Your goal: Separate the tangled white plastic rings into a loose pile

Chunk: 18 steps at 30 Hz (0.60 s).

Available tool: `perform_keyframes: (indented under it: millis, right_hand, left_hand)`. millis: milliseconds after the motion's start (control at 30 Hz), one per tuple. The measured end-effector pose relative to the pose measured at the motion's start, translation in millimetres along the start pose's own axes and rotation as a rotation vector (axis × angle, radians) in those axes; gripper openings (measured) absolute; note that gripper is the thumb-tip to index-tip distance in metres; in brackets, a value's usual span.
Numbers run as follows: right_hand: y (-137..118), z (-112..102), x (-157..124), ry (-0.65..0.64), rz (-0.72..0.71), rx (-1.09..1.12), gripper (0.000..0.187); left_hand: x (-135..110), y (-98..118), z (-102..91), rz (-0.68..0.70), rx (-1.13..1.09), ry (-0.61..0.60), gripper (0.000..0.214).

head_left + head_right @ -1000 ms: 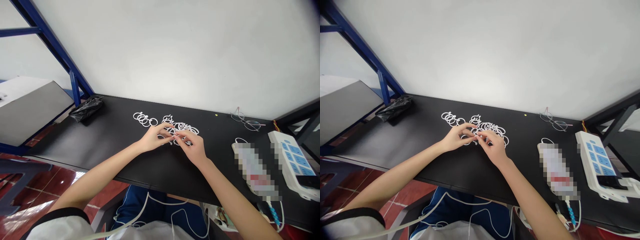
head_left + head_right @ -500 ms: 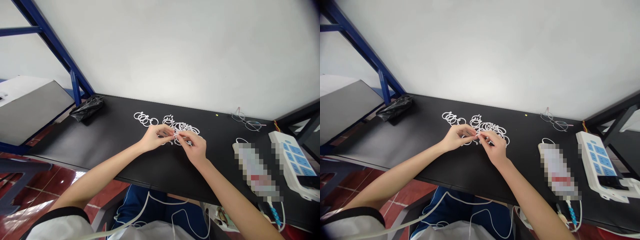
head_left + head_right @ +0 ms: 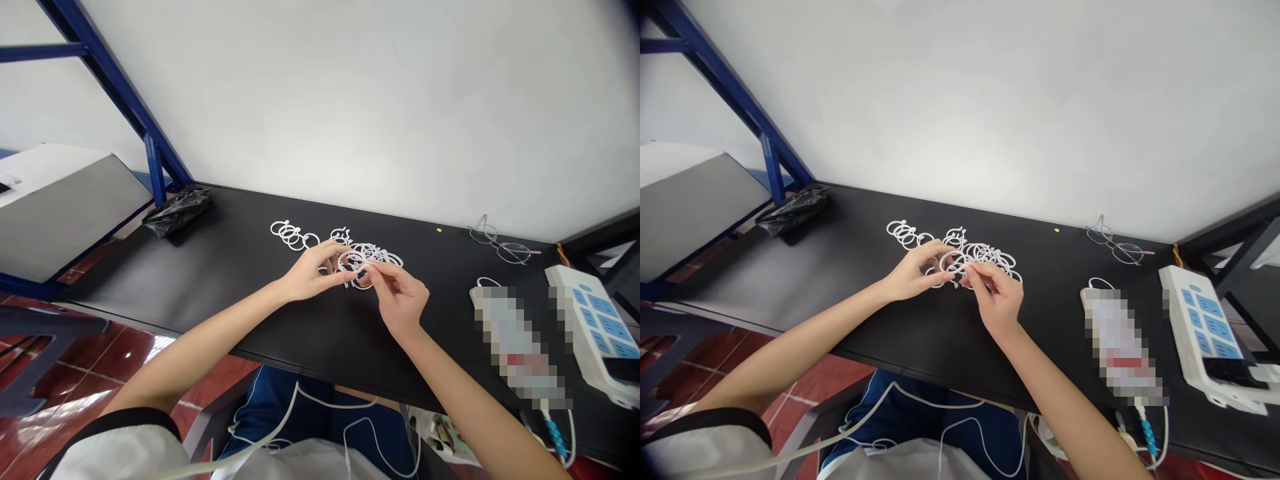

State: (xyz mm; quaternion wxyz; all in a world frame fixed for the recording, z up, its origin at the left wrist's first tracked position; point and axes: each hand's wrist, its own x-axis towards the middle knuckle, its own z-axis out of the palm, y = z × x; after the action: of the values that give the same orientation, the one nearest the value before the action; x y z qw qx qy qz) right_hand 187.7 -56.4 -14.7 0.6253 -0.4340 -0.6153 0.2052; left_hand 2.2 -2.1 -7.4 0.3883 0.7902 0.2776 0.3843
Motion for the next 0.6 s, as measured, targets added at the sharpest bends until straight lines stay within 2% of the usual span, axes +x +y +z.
perform_keyframes:
  millis: [133,233,333,467,600]
  right_hand:
    - [3.1,-1.1,1.9,-0.042,0.008,0.016,0.006]
    - [5.9,-3.6,3.6,-0.096,-0.067,-0.092,0.007]
    - [5.4,-5.8,5.3,-0.205,-0.146,-0.215,0.004]
    - [5.0,-8.0,6.1,-0.372,-0.183,-0.237,0.012]
    - [5.4,-9.7,4.5,-0.425,-0.161,-0.179,0.014]
  left_hand:
    - [0.9,1.1,-1.3,0.113,0.091,0.090,0.037]
    - [1.5,3.0,-2.6,0.166,0.142,0.141,0.032]
    - [1.5,3.7,-4.1,0.209,0.181,0.175,0.026]
    - [1.1,4.5,-6.3,0.224,0.184,0.178,0.024]
    - [0.8,7.2,-7.1,0.198,0.118,0.160,0.023]
